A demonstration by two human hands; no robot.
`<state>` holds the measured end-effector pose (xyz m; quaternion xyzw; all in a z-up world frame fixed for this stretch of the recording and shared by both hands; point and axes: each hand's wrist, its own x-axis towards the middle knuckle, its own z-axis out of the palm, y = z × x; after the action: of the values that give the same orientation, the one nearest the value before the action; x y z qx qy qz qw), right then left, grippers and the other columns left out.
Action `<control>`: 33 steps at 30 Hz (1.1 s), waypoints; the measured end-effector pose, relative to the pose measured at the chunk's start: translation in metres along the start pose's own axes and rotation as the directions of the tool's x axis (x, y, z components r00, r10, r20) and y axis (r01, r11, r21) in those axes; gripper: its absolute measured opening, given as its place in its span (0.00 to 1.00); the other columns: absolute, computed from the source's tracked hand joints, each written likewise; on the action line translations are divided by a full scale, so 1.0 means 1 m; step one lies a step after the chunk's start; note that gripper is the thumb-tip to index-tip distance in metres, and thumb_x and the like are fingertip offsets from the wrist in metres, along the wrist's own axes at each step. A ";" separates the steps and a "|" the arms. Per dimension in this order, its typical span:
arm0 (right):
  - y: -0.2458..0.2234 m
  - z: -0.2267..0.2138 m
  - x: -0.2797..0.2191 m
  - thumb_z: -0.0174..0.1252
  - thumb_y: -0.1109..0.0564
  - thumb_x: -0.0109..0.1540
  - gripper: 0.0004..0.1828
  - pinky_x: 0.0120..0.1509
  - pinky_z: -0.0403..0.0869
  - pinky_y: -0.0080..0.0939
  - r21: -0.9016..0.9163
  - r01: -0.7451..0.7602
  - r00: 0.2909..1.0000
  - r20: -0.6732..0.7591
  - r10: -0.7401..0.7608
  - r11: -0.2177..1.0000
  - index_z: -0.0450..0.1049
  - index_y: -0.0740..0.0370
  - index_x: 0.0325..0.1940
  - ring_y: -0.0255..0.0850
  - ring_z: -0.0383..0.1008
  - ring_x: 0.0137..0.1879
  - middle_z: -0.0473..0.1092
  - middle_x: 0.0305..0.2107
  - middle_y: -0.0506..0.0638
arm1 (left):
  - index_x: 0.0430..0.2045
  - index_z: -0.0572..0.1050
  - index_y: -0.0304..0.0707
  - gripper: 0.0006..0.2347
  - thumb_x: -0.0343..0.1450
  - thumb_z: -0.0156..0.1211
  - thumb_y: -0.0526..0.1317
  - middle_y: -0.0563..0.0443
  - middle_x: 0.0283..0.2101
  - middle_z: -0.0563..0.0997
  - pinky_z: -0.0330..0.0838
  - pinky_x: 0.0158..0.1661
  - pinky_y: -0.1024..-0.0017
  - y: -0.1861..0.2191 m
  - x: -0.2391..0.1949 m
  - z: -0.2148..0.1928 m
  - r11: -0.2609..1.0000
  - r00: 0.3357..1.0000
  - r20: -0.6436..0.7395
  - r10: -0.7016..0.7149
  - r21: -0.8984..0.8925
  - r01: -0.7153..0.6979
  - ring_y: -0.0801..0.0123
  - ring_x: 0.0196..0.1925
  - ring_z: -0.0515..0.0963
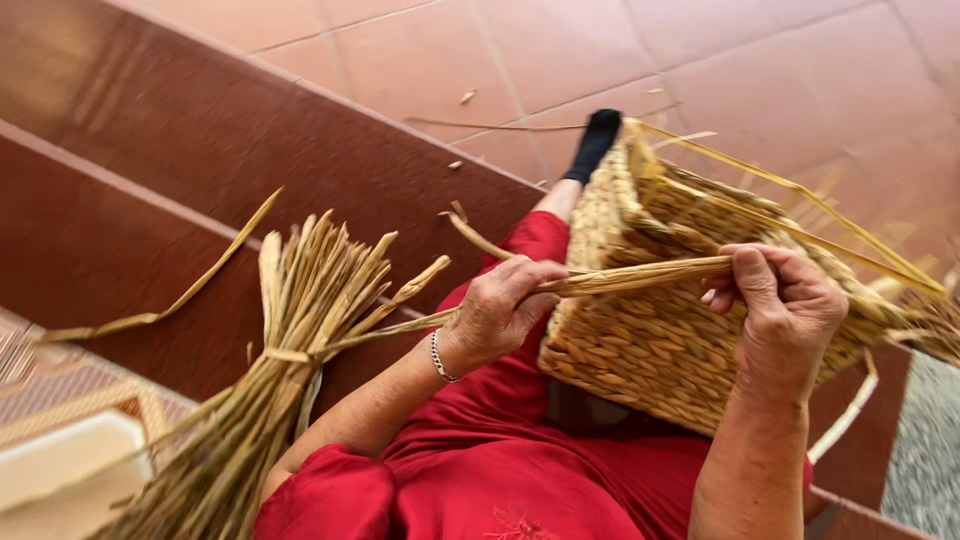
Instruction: The person weaves a rectangular basket using dried palm leaves, interlacing them through a vertical frame. They occasionally use shears to trim excess material and adjust the weave tension.
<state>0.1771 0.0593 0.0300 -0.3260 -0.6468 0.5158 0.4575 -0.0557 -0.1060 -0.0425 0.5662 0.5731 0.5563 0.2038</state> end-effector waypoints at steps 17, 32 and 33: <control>0.018 -0.068 -0.008 0.58 0.57 0.74 0.09 0.31 0.73 0.32 -0.068 -0.069 0.983 -0.177 0.056 0.995 0.78 0.62 0.42 0.34 0.73 0.28 0.75 0.28 0.51 | 0.71 0.51 0.60 0.53 0.50 0.81 0.53 0.43 0.64 0.65 0.62 0.59 0.46 -0.113 -0.233 -0.119 -0.131 0.550 -0.403 -0.732 0.875 0.466 0.54 0.67 0.64; 0.049 -0.013 -0.060 0.58 0.59 0.66 0.09 0.33 0.79 0.35 0.137 -0.462 0.883 0.168 0.439 0.876 0.80 0.67 0.43 0.35 0.76 0.28 0.77 0.27 0.54 | 0.63 0.67 0.36 0.24 0.71 0.63 0.39 0.37 0.62 0.75 0.63 0.67 0.52 -0.031 -0.067 -0.085 0.735 0.987 -0.020 0.158 0.670 -0.104 0.47 0.65 0.73; 0.056 0.002 -0.068 0.59 0.60 0.65 0.09 0.35 0.78 0.34 0.232 -0.513 0.856 0.219 0.469 0.827 0.80 0.68 0.44 0.34 0.76 0.29 0.78 0.30 0.53 | 0.58 0.69 0.33 0.22 0.70 0.64 0.40 0.36 0.59 0.75 0.65 0.63 0.54 -0.011 -0.047 -0.055 0.827 0.984 0.028 0.177 0.538 -0.164 0.49 0.63 0.73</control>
<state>0.1970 0.0121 -0.0416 -0.3725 -0.4936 0.7263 0.3000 -0.0946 -0.1664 -0.0543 0.6429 0.6556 0.3956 -0.0205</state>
